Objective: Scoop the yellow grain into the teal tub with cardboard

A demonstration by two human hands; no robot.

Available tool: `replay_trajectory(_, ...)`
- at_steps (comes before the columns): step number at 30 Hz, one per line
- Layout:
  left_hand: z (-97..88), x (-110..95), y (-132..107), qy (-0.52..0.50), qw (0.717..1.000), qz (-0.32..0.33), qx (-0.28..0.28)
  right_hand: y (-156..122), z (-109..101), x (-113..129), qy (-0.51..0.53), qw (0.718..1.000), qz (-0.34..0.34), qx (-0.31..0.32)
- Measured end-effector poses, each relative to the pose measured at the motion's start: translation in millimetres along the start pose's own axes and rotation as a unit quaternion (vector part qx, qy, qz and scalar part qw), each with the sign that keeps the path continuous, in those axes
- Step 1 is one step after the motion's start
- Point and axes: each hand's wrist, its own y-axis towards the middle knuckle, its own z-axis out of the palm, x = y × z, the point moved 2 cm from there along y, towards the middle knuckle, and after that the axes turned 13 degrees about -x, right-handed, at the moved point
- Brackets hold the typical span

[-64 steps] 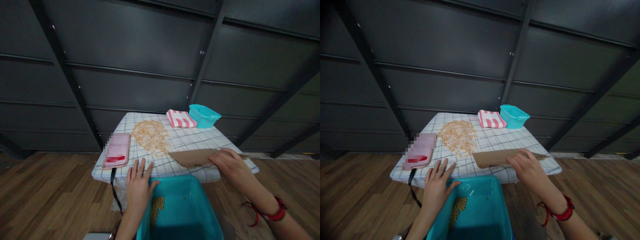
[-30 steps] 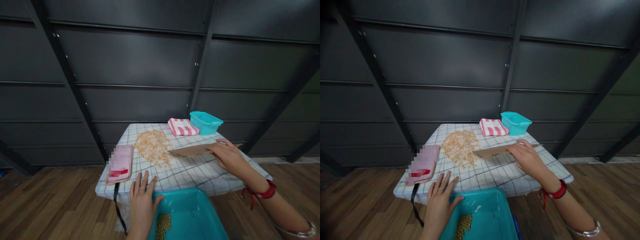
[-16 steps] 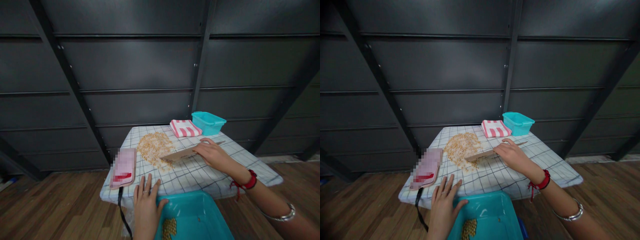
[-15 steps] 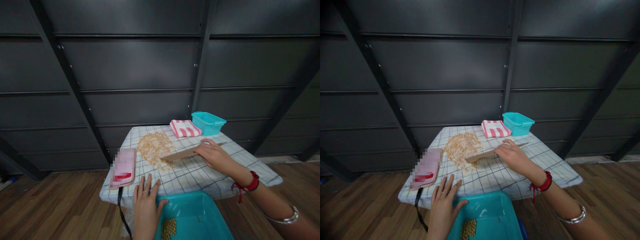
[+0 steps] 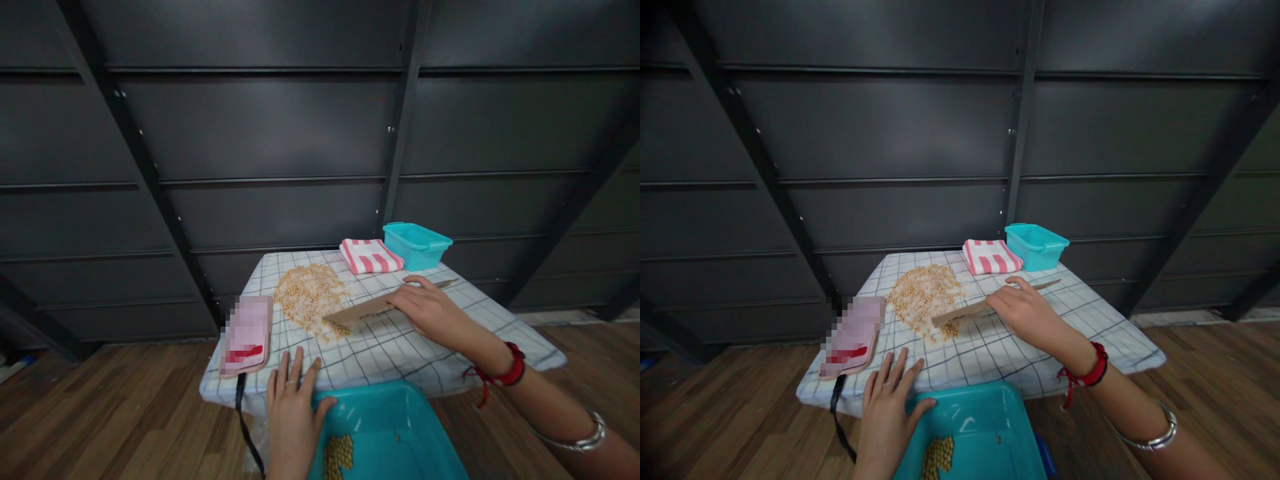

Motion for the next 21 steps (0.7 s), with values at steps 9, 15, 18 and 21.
replay_trajectory(9,9.3,17,-3,-0.051,0.998,0.018,0.037,-10,-12,12,0.007,1.000,-0.012,-0.016)
replay_trajectory(15,12.3,21,-5,-0.044,0.998,0.042,0.002,-15,-21,16,0.011,1.000,-0.003,-0.017)
replay_trajectory(18,12.4,21,-5,-0.039,0.998,0.042,-0.001,-15,-24,17,0.014,1.000,0.012,-0.018)
replay_trajectory(21,11.8,20,-5,-0.039,0.999,0.037,0.002,-15,-27,17,0.014,0.999,0.026,-0.018)
